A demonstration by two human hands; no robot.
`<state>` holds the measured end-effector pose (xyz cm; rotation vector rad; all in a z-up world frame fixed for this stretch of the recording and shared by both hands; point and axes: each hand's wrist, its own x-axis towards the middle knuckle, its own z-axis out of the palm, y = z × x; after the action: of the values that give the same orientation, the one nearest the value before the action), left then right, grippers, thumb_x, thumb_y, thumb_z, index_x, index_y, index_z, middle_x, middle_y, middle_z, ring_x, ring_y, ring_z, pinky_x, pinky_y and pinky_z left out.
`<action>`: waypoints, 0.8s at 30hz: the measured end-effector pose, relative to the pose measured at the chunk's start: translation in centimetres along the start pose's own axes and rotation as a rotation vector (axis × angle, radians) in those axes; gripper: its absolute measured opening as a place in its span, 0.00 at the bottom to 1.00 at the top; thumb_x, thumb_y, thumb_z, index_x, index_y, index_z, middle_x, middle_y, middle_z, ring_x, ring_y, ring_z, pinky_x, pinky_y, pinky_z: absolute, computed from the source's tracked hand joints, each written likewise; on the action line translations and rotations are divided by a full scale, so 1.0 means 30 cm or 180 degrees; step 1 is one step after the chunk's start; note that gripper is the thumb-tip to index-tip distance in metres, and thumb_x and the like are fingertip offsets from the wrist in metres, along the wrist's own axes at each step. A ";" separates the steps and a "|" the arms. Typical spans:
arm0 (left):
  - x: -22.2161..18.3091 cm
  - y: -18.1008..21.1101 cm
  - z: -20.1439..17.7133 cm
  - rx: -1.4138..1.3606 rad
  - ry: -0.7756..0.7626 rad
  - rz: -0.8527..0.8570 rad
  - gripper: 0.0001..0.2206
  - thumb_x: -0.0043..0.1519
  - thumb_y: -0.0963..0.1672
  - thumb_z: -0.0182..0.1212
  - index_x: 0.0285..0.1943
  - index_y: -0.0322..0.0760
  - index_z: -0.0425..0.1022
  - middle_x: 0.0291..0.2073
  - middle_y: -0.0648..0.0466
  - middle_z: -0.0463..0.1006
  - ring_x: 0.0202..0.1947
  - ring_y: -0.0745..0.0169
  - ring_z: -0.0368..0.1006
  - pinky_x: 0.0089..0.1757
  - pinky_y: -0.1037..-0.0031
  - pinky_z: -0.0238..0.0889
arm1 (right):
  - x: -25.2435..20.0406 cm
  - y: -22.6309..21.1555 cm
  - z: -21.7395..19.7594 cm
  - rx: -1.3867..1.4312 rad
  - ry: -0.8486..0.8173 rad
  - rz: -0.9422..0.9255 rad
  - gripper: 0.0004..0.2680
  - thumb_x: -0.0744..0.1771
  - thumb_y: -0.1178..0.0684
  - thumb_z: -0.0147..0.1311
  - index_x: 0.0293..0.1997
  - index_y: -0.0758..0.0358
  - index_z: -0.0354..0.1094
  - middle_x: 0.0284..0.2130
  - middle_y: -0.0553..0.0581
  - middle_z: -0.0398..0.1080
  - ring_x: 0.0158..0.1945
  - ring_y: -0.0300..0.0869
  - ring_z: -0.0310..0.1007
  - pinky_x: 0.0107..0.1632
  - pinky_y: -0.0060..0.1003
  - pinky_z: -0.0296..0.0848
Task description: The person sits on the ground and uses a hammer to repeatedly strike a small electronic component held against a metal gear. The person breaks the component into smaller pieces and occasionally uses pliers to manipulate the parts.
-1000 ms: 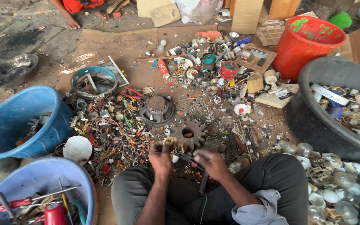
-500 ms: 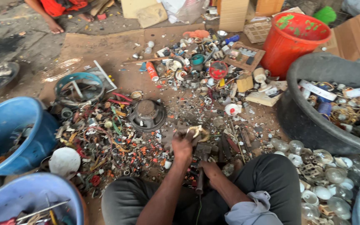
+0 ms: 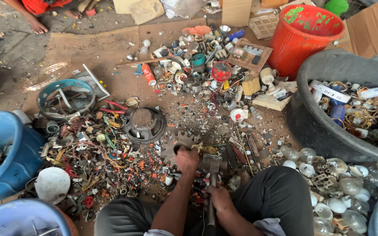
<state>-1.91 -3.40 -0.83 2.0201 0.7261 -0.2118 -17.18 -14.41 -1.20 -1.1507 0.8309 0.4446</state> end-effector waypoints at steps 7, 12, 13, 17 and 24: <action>-0.061 0.057 -0.076 0.0401 0.0014 -0.0057 0.17 0.57 0.46 0.65 0.49 0.29 0.79 0.40 0.36 0.83 0.38 0.41 0.82 0.43 0.56 0.75 | -0.087 -0.164 0.051 -0.0393 0.0189 -0.1483 0.15 0.65 0.55 0.52 0.56 0.64 0.56 0.25 0.58 0.71 0.20 0.43 0.73 0.20 0.45 0.71; -0.074 0.079 -0.091 0.0374 0.0160 0.0042 0.18 0.55 0.46 0.66 0.49 0.28 0.79 0.40 0.34 0.82 0.40 0.38 0.81 0.45 0.55 0.73 | -0.053 -0.217 0.070 -0.1665 0.0362 -0.1580 0.13 0.67 0.54 0.54 0.54 0.68 0.62 0.27 0.60 0.72 0.25 0.42 0.73 0.26 0.41 0.72; -0.075 0.079 -0.092 0.0416 0.0146 0.0021 0.18 0.55 0.47 0.67 0.48 0.28 0.80 0.40 0.34 0.82 0.40 0.38 0.80 0.46 0.55 0.72 | -0.053 -0.215 0.072 -0.1629 0.0353 -0.1319 0.12 0.67 0.54 0.54 0.54 0.68 0.63 0.27 0.60 0.71 0.25 0.43 0.72 0.26 0.41 0.72; -0.068 0.082 -0.102 0.0523 0.0025 0.0046 0.18 0.57 0.46 0.64 0.49 0.26 0.79 0.39 0.34 0.82 0.39 0.38 0.81 0.44 0.55 0.73 | -0.076 -0.230 0.074 -0.1375 0.0732 -0.1764 0.12 0.67 0.53 0.53 0.53 0.68 0.64 0.27 0.58 0.72 0.25 0.42 0.73 0.26 0.41 0.72; -0.064 0.063 -0.099 0.0459 -0.0014 0.0004 0.18 0.55 0.47 0.66 0.48 0.28 0.80 0.39 0.35 0.82 0.39 0.39 0.81 0.45 0.56 0.72 | -0.054 -0.179 0.027 -0.1023 0.0989 -0.2794 0.18 0.70 0.51 0.48 0.64 0.70 0.53 0.25 0.62 0.71 0.22 0.45 0.71 0.21 0.38 0.70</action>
<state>-2.78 -2.44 2.95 2.1557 0.7243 -0.2746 -14.19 -15.49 3.49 -1.7751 0.4436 -0.3520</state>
